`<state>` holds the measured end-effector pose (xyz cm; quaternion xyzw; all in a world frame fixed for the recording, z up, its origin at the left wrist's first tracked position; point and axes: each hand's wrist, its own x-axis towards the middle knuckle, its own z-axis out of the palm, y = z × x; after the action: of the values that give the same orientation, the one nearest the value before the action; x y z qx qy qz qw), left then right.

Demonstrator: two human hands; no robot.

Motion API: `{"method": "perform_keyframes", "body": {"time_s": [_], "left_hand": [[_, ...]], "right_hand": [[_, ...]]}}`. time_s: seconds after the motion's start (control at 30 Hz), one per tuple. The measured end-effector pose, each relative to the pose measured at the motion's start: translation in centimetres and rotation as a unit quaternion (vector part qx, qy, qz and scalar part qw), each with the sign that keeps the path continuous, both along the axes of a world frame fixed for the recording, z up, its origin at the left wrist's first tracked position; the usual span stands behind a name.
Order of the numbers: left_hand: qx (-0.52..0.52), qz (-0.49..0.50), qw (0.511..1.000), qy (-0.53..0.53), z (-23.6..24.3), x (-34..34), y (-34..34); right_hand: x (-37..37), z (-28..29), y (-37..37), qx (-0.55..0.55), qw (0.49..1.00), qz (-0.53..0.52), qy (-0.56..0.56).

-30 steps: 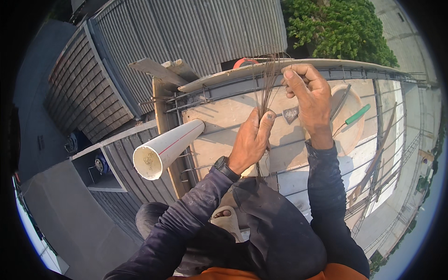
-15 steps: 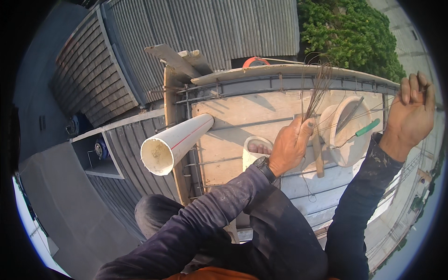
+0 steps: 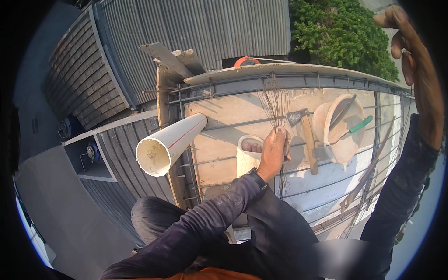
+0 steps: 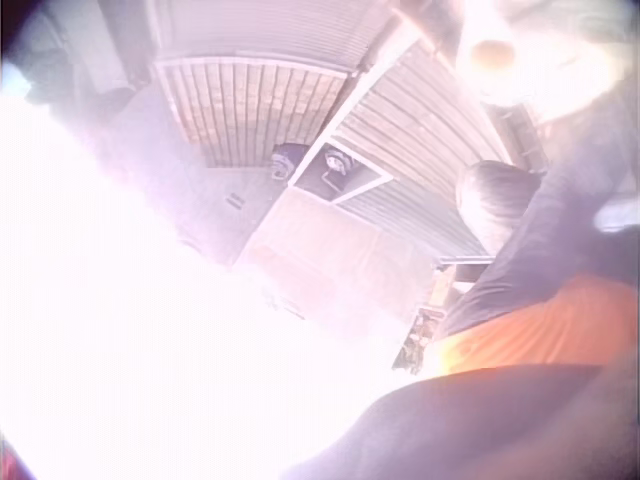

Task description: The person secures a wooden and metal structure for roof tiling using a hammer, wire, and their hands.

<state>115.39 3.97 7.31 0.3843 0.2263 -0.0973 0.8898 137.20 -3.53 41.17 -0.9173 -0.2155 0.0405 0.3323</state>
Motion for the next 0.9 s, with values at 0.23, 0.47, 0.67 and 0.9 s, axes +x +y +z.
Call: {"method": "perform_keyframes", "body": {"time_s": [0.23, 0.47, 0.67, 0.9], "left_hand": [[0.019, 0.017, 0.998, -0.05, 3.0, 0.7, 6.3], [0.003, 0.01, 0.999, -0.044, 3.1, 0.4, 5.7], [0.009, 0.01, 0.999, -0.029, 1.7, -0.3, 6.2], [0.021, 0.001, 1.0, -0.02, 1.2, 0.0, 4.2]], "right_hand": [[-3.4, -19.3, 5.1, -0.003, 0.979, 0.054, 0.195], [-4.4, -20.6, 4.8, 0.049, 0.981, 0.008, 0.185], [-4.8, -22.1, 5.8, 0.076, 0.979, 0.024, 0.187], [-5.2, -22.3, 3.7, -0.027, 0.995, -0.015, 0.091]]}}
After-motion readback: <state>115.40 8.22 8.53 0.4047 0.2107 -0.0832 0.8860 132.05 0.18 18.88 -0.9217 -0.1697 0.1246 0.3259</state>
